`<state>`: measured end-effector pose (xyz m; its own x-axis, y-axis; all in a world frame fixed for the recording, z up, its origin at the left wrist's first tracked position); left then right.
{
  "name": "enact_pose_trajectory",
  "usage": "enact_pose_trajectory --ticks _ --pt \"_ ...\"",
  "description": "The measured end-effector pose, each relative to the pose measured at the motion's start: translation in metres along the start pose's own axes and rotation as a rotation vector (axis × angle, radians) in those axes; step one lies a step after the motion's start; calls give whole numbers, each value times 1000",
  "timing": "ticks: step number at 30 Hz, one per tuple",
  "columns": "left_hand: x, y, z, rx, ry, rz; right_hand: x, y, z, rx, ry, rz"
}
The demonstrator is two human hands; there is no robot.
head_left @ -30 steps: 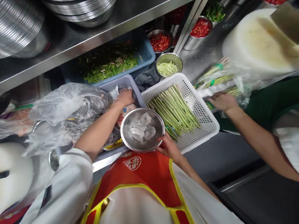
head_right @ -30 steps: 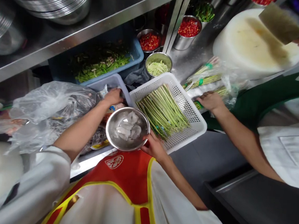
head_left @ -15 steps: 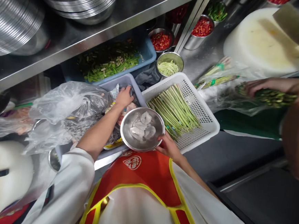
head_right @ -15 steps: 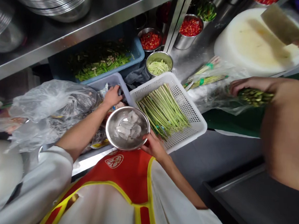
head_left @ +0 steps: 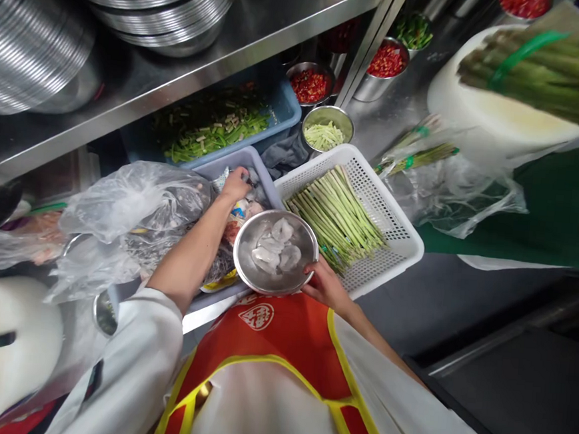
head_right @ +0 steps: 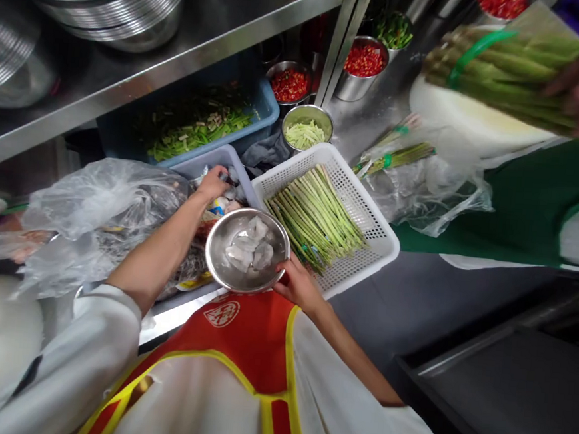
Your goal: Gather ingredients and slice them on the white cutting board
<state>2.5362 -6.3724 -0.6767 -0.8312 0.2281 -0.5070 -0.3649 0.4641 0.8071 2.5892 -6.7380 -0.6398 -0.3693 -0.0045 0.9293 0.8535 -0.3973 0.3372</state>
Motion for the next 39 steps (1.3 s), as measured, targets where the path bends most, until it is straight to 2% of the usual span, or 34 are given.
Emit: enact_pose_trajectory --ticks 4,7,10,12,15,17,19,21,23,25,27,29,31,33,35,39 --pt "-2 6 -4 -64 69 -198 -6 -2 -1 21 -56 8" --pt "-14 26 -20 -47 91 -430 -7 -3 -2 29 -74 8" --pt "-47 56 -60 27 -86 -564 -5 -3 -1 27 -68 2" --pt "-72 70 -99 127 -273 -479 -5 -3 -1 36 -66 6" --pt "-98 69 -153 353 -504 -198 -4 -3 -1 47 -58 3" --pt "-101 66 -167 467 -574 -56 -5 -3 -1 46 -45 0" --pt "-95 67 -153 479 -569 0 -6 -4 -1 45 -35 -7" --pt "-83 69 -118 397 -513 -1 -7 -5 -2 41 -33 -12" --pt "-68 64 -76 295 -444 29 -8 -5 -3 35 -32 -8" --pt "-56 46 -42 247 -416 157 -8 -5 -4 28 -26 -2" --pt "-48 20 -22 241 -424 329 -9 -5 -5 20 -19 -2" --pt "-43 -2 -16 223 -416 440 -9 -6 -5 15 -11 -5" --pt "-39 -12 -19 168 -408 465 -10 -7 -6 13 -11 -12" --pt "-35 -13 -24 121 -443 466 -11 -7 -6 16 -20 -19" --pt "-32 -11 -27 122 -526 490 -11 -6 -5 18 -23 -19" --pt "-29 -9 -29 223 -789 594 -8 -3 -2 28 5 -28"
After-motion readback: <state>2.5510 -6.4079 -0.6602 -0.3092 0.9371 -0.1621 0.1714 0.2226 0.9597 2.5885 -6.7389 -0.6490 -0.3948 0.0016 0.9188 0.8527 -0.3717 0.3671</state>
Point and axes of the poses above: each hand's wrist, its own z-axis towards the middle knuckle, its own y-axis out of the back of the hand, x = y × z, the point moved 7 cm from there along z, towards the middle knuckle, and after that the axes turned 4 degrees about -x, right-handed, at the moved point
